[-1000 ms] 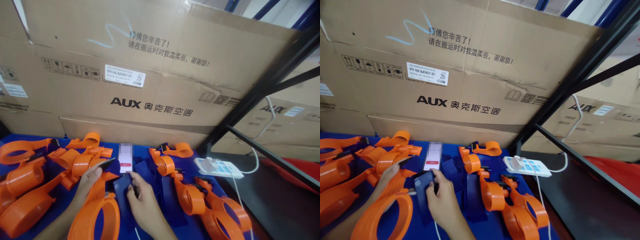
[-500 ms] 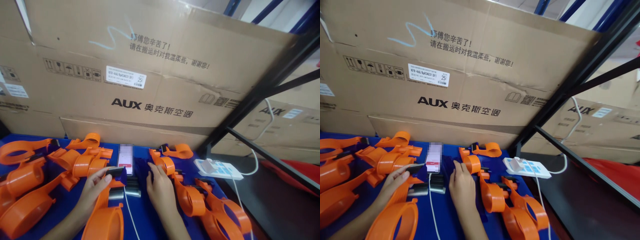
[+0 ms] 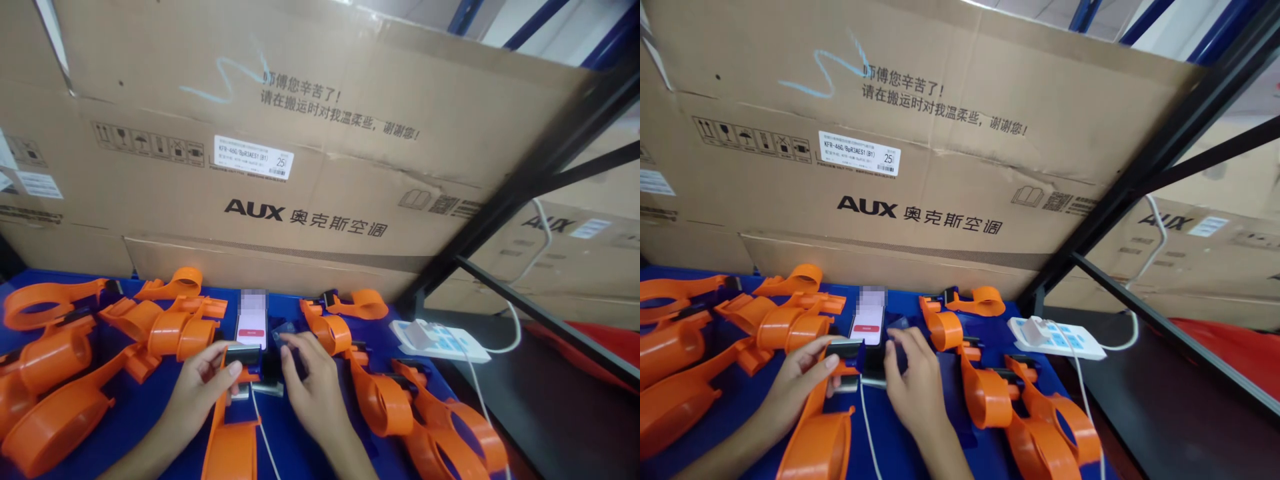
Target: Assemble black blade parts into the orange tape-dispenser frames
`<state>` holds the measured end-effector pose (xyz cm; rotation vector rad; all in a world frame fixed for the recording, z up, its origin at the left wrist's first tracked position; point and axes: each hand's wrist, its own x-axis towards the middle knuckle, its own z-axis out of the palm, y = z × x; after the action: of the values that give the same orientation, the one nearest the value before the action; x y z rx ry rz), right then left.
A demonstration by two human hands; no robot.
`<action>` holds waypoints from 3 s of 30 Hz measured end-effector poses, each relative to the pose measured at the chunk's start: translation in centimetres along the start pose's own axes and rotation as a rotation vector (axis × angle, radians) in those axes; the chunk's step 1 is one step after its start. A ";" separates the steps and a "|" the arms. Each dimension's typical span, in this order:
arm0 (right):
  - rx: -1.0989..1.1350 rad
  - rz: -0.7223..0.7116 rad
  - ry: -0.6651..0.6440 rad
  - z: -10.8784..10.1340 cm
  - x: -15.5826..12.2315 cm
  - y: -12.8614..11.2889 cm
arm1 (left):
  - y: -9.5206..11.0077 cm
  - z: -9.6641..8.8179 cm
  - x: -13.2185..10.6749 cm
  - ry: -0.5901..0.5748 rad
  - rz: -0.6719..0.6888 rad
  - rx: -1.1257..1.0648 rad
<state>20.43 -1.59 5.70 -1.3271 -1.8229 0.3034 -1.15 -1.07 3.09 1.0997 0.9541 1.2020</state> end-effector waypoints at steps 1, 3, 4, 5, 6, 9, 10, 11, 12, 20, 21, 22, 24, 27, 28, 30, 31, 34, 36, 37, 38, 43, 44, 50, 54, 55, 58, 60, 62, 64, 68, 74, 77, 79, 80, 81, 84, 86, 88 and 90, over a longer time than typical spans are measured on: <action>0.110 -0.032 -0.040 0.0 -0.1 -0.5 | 0.0 0.2 0.0 -0.019 0.005 0.004; 0.239 -0.076 -0.116 0.0 -0.3 -1.2 | -0.1 0.5 -0.1 -0.049 0.016 0.004; 0.264 -0.088 -0.139 0.2 -0.4 -1.5 | -0.1 0.5 -0.2 -0.060 0.020 0.001; 0.270 -0.094 -0.146 0.4 -0.6 -1.7 | -0.1 0.6 -0.2 -0.067 0.023 -0.004; 0.262 -0.093 -0.141 0.6 -0.7 -1.7 | -0.2 0.6 -0.2 -0.070 0.022 -0.012; 0.204 -0.091 -0.110 1.2 -1.1 -1.6 | -0.3 0.7 -0.3 -0.078 -0.006 -0.049; 0.182 -0.100 -0.104 1.4 -1.2 -1.4 | -0.3 0.7 -0.4 -0.088 -0.024 -0.064; 0.161 -0.113 -0.101 1.5 -1.3 -1.3 | -0.3 0.8 -0.5 -0.101 -0.048 -0.075; 0.145 -0.128 -0.097 1.7 -1.4 -1.2 | -0.3 0.9 -0.6 -0.114 -0.074 -0.083; 0.102 -0.210 -0.062 2.9 -1.8 -1.1 | -0.7 1.1 -1.0 -0.106 -0.109 -0.036; 0.100 -0.221 -0.070 3.1 -1.9 -1.0 | -0.7 1.0 -1.0 -0.097 -0.095 -0.018; 0.099 -0.230 -0.079 3.2 -1.9 -1.0 | -0.7 1.0 -0.9 -0.092 -0.080 0.000; 0.097 -0.245 -0.095 3.3 -2.0 -0.9 | -0.6 0.9 -0.9 -0.095 -0.062 0.021; 0.097 -0.262 -0.116 3.2 -2.0 -0.9 | -0.4 0.9 -1.0 -0.120 -0.047 0.017; 0.099 -0.264 -0.117 3.1 -2.0 -0.9 | -0.4 0.9 -1.1 -0.127 -0.048 0.011; 0.105 -0.260 -0.112 3.0 -2.0 -1.0 | -0.4 1.0 -1.1 -0.123 -0.064 -0.025; 0.105 -0.257 -0.106 2.9 -2.0 -1.1 | -0.4 1.0 -1.0 -0.114 -0.085 -0.064; 0.081 -0.264 -0.072 2.9 -1.9 -1.2 | -0.7 0.6 -0.3 -0.109 -0.220 -0.239; 0.057 -0.293 -0.051 3.0 -2.0 -1.2 | -1.1 0.2 0.3 -0.115 -0.328 -0.335; 0.043 -0.312 -0.045 3.0 -2.0 -1.2 | -1.3 0.0 0.5 -0.121 -0.379 -0.361; 0.026 -0.332 -0.047 3.0 -2.1 -1.2 | -1.5 -0.2 0.7 -0.126 -0.421 -0.376; -0.127 -0.373 -0.070 3.1 -2.6 -1.3 | -2.0 0.1 0.1 -0.080 -0.436 -0.422; -0.153 -0.378 -0.066 3.1 -2.7 -1.3 | -2.0 0.2 -0.1 -0.069 -0.416 -0.422; -0.180 -0.405 -0.077 3.1 -2.8 -1.2 | -2.6 -0.1 0.0 -0.157 -0.390 -0.392; -0.104 -0.408 -0.079 2.9 -2.5 -1.2 | -2.5 -0.6 0.3 -0.211 -0.371 -0.360; -0.066 -0.406 -0.078 2.8 -2.4 -1.2 | -2.2 -0.6 0.3 -0.231 -0.347 -0.345; 0.047 -0.384 -0.092 2.1 -1.9 -1.1 | -0.8 -0.1 -0.2 -0.255 -0.246 -0.277; 0.114 -0.356 -0.105 1.5 -1.6 -1.2 | -0.1 0.2 -0.6 -0.198 -0.179 -0.224; 0.188 -0.323 -0.115 0.9 -1.3 -1.3 | 0.2 0.3 -0.8 -0.158 -0.124 -0.164; 0.260 -0.277 -0.115 0.4 -1.1 -1.4 | 0.2 0.3 -0.9 -0.161 -0.070 -0.098; 0.349 -0.212 -0.142 0.0 -0.9 -2.0 | -0.4 0.1 -0.7 -0.164 -0.029 -0.012; 0.276 -0.281 -0.188 0.3 -1.2 -2.1 | -0.4 0.4 -0.6 -0.116 -0.073 -0.077; 0.201 -0.285 -0.126 1.2 -1.4 -1.7 | -0.2 0.5 -0.6 -0.114 -0.096 -0.115; 0.184 -0.290 -0.088 1.7 -1.5 -1.5 | -0.1 0.4 -0.6 -0.121 -0.101 -0.124; 0.179 -0.297 -0.081 1.9 -1.5 -1.4 | -0.1 0.4 -0.6 -0.124 -0.105 -0.126; 0.172 -0.306 -0.080 2.1 -1.6 -1.2 | -0.1 0.4 -0.6 -0.125 -0.111 -0.129; 0.120 -0.336 -0.084 2.3 -1.7 -1.0 | -0.2 0.3 -0.6 -0.135 -0.135 -0.132; 0.075 -0.345 -0.065 2.4 -1.8 -0.9 | -0.2 0.3 -0.5 -0.152 -0.133 -0.127; 0.027 -0.357 -0.046 2.6 -2.0 -0.8 | -0.2 0.3 -0.4 -0.177 -0.117 -0.113; -0.022 -0.376 -0.044 2.7 -2.1 -0.7 | -0.2 0.4 -0.4 -0.199 -0.092 -0.092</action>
<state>18.16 -3.00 3.41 -0.9697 -2.0705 0.1106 -0.74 -1.48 3.00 1.0690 0.7801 1.0309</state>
